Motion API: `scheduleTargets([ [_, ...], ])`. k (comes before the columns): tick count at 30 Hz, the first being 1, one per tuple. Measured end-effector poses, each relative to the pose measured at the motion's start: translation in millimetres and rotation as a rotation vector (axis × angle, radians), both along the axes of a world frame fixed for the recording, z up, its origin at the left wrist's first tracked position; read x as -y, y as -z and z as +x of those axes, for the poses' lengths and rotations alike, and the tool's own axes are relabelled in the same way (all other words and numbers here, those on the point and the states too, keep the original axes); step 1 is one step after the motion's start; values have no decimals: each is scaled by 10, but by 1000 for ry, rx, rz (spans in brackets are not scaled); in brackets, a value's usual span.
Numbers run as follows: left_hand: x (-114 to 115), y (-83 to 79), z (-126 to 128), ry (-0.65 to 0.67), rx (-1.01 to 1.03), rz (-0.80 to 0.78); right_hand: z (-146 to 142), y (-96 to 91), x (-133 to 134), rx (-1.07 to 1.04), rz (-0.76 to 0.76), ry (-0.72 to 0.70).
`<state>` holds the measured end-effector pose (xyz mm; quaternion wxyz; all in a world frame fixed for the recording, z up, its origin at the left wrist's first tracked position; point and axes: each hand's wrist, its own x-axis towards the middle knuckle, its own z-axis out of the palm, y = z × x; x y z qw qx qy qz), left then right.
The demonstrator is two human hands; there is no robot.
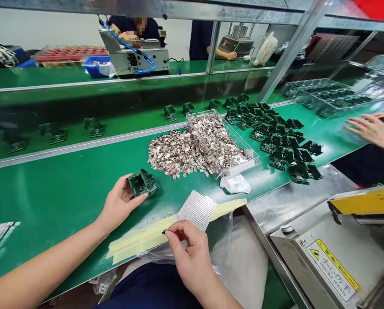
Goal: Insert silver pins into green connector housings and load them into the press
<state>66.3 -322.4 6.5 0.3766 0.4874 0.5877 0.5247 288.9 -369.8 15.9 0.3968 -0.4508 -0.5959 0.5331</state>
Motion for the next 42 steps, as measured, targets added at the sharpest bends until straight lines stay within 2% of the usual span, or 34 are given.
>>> scheduleTargets([
  [2, 53, -126, 104, 78, 290, -88, 24, -36, -8, -88, -22, 103],
  [4, 107, -214, 243, 190, 467, -212, 64, -77, -31, -135, -27, 203],
  [6, 140, -236, 389, 277, 571, -246, 111, -103, -50, -144, -28, 275],
  [9, 157, -190, 544, 367, 638, -206, 161, -100, -50, -167, -44, 312],
  [13, 180, -128, 596, 411, 602, -275, 157, -69, -32, -202, -81, 308],
  [15, 201, -97, 594, 427, 598, -279, 140, -60, -36, -162, -40, 323],
  [19, 261, -7, 607, 445, 572, -242, 98, -26, -52, 1, 96, 350],
  [26, 361, 69, 621, 432, 431, -150, -24, 24, -28, 116, 117, 347],
  [32, 378, 45, 611, 455, 411, -162, -66, 23, 9, 107, 94, 375],
  [37, 394, 66, 629, 404, 267, -28, -76, 20, 21, 99, 67, 337],
  [39, 402, 54, 650, 384, 233, 14, -86, 15, 17, 53, 71, 344],
  [42, 418, 15, 686, 356, 231, 22, -105, 9, 18, -64, -11, 327],
])
